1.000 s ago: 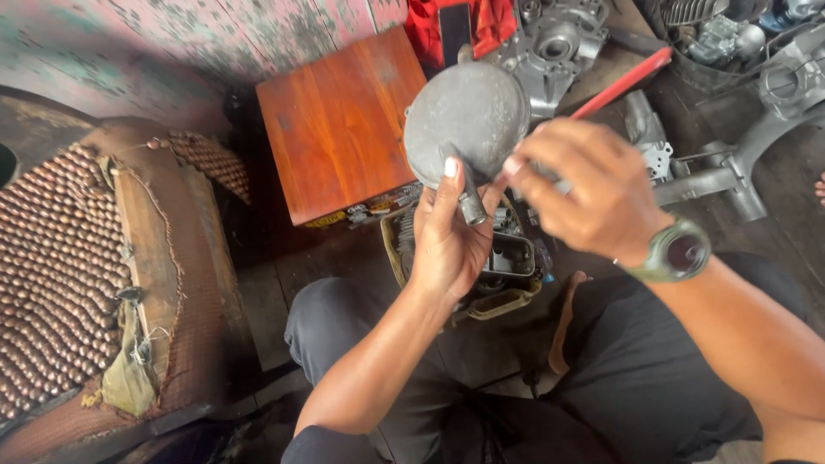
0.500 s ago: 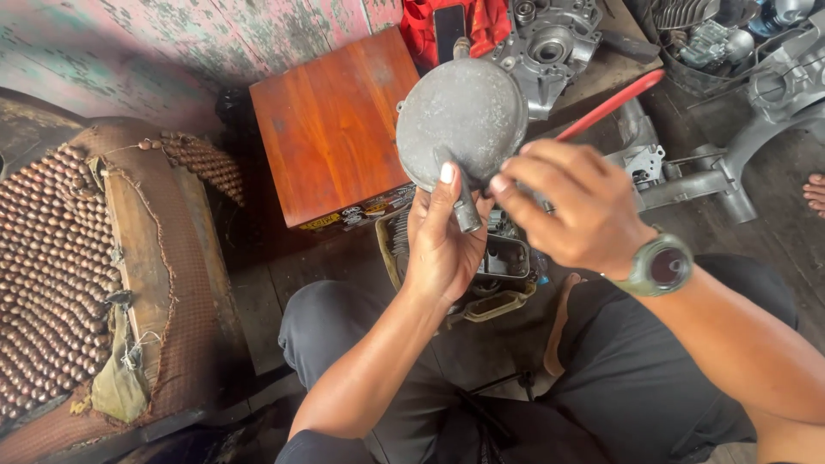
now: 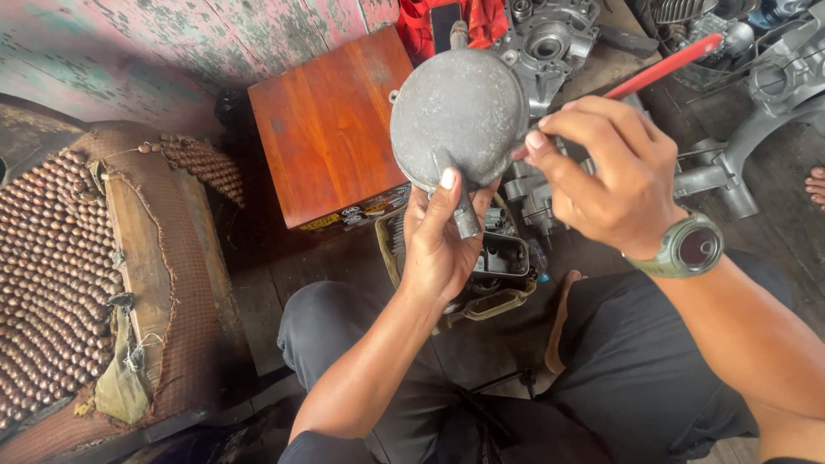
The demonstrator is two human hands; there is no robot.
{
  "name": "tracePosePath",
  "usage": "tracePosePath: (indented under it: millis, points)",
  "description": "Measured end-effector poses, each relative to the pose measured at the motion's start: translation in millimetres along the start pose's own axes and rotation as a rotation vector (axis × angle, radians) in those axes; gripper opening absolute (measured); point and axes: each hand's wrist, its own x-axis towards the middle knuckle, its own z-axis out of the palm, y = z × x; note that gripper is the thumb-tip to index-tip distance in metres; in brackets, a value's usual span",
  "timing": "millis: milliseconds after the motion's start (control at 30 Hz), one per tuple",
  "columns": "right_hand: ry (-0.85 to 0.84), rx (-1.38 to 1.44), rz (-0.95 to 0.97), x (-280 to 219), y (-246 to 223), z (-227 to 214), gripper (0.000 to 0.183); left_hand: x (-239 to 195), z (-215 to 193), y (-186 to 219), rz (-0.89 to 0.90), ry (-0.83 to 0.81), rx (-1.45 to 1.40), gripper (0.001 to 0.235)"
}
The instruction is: A person uses a hand tool to scrape residue from the surface of a motorcycle engine casing to clean it.
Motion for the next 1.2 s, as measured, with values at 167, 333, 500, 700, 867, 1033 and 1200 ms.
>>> tracePosePath:
  millis: [167,333,500,700,867,1033,1200]
  points:
    - [-0.011,0.09,-0.044,-14,-15,14,0.007,-4,3,4,-0.033,-0.006,0.012,0.049]
    - [-0.005,-0.001,-0.006,1,-6,-2,0.008,-2,5,5,-0.037,0.012,0.003,0.066]
    - [-0.09,0.085,-0.079,-6,-19,8,0.009,-2,1,3,-0.076,0.024,-0.038,0.043]
    - [-0.048,0.142,0.016,5,-25,3,0.003,-3,2,6,-0.086,0.072,-0.002,0.047]
    - [0.088,0.079,0.011,-6,-16,16,0.012,3,-15,-12,0.024,0.038,-0.067,0.058]
    - [0.117,0.125,0.019,-6,-26,22,0.011,7,-19,-16,0.04,0.05,-0.052,0.06]
    - [0.055,-0.001,0.009,0,-7,11,0.01,4,7,-3,0.017,0.062,-0.088,0.051]
